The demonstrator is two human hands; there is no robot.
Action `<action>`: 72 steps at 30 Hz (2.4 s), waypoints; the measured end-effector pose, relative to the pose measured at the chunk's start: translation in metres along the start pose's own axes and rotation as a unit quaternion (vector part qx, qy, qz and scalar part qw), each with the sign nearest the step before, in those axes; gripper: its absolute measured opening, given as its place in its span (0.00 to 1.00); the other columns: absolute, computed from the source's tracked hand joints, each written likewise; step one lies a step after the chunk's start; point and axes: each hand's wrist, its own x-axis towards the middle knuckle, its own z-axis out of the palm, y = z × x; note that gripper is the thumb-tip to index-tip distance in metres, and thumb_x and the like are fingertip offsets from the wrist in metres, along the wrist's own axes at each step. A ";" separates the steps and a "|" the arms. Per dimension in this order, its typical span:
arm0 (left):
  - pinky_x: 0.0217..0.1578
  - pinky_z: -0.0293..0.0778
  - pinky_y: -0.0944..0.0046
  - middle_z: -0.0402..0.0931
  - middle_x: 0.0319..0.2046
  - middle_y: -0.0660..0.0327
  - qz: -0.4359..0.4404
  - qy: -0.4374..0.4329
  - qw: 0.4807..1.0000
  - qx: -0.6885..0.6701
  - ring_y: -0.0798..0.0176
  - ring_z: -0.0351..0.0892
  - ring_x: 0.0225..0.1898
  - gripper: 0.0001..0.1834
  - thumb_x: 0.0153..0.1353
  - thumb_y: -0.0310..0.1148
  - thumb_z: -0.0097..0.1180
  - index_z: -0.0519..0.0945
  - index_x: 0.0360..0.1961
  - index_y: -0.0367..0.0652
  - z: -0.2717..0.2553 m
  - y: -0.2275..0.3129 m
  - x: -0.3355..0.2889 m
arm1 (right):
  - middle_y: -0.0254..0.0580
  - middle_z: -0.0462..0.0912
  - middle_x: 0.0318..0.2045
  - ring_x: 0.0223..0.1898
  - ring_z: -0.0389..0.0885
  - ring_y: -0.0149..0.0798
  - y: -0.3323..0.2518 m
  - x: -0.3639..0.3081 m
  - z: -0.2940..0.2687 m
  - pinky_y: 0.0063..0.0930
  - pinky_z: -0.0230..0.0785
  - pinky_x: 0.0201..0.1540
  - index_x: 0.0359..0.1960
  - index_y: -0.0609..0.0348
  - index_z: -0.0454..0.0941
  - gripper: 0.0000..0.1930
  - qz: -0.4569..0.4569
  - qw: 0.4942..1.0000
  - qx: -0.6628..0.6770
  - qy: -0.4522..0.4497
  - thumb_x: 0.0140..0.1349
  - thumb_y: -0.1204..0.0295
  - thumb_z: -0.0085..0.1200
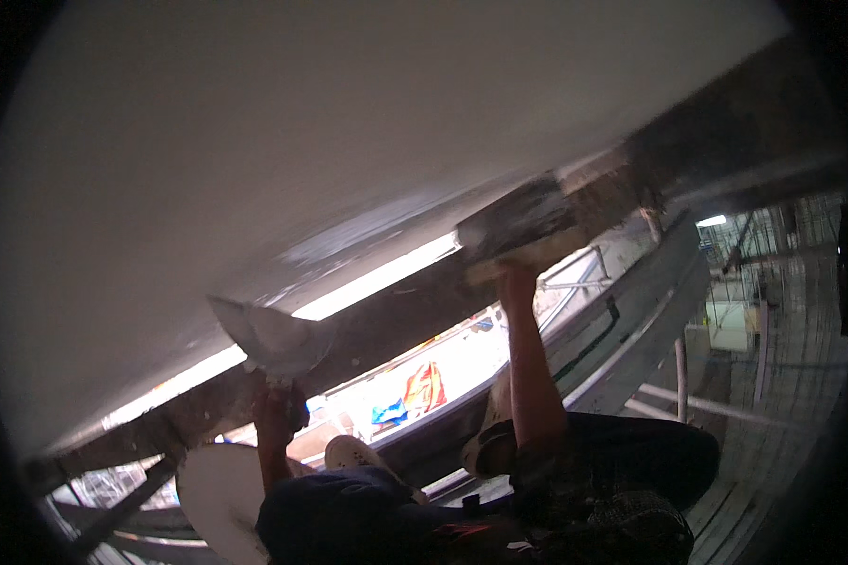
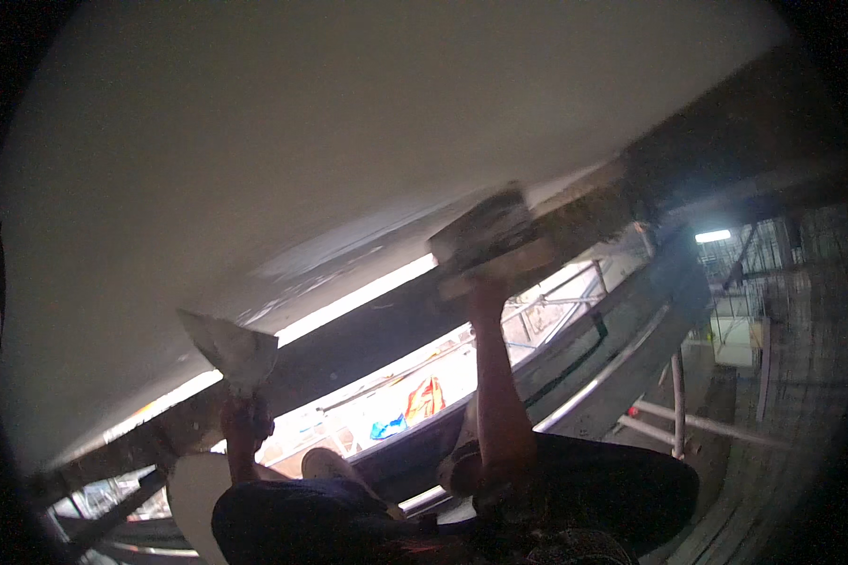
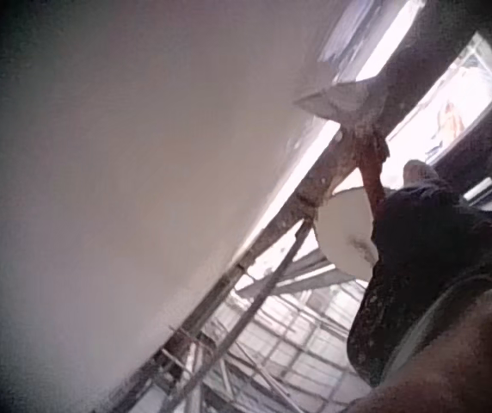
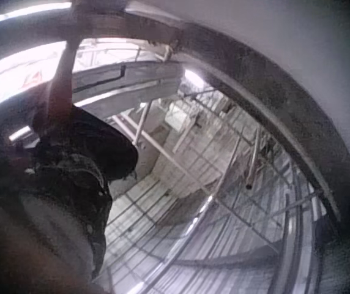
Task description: The person applies white plaster to a ceiling using a trowel and a hawk. They repeatedly scoop plaster from the hawk and spread it onto the ceiling surface in broad strokes, smoothing the material as they work.
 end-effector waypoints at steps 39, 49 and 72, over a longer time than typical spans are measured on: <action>0.18 0.65 0.64 0.66 0.10 0.65 -0.082 -0.027 0.993 0.082 0.62 0.69 0.17 0.05 0.44 0.32 0.50 0.71 0.21 0.44 -0.024 -0.007 -0.068 | 0.40 0.68 0.35 0.36 0.66 0.37 -0.118 0.064 0.114 0.28 0.61 0.39 0.39 0.61 0.64 0.17 0.204 0.823 0.501 0.174 0.46 0.72 0.47; 0.20 0.66 0.58 0.69 0.14 0.57 -0.256 0.047 0.959 -0.115 0.51 0.70 0.18 0.04 0.44 0.29 0.46 0.71 0.19 0.41 -0.022 -0.046 -0.136 | 0.42 0.70 0.37 0.39 0.67 0.39 -0.323 -0.026 0.126 0.31 0.61 0.42 0.40 0.61 0.67 0.15 0.224 0.822 0.511 0.116 0.49 0.69 0.47; 0.15 0.62 0.65 0.66 0.15 0.59 -0.254 0.027 0.880 -0.400 0.61 0.67 0.15 0.09 0.42 0.25 0.54 0.64 0.21 0.42 -0.006 -0.055 -0.112 | 0.39 0.74 0.39 0.41 0.72 0.39 -0.310 -0.083 -0.032 0.39 0.58 0.50 0.42 0.56 0.70 0.17 0.149 0.353 0.886 -0.262 0.46 0.77 0.46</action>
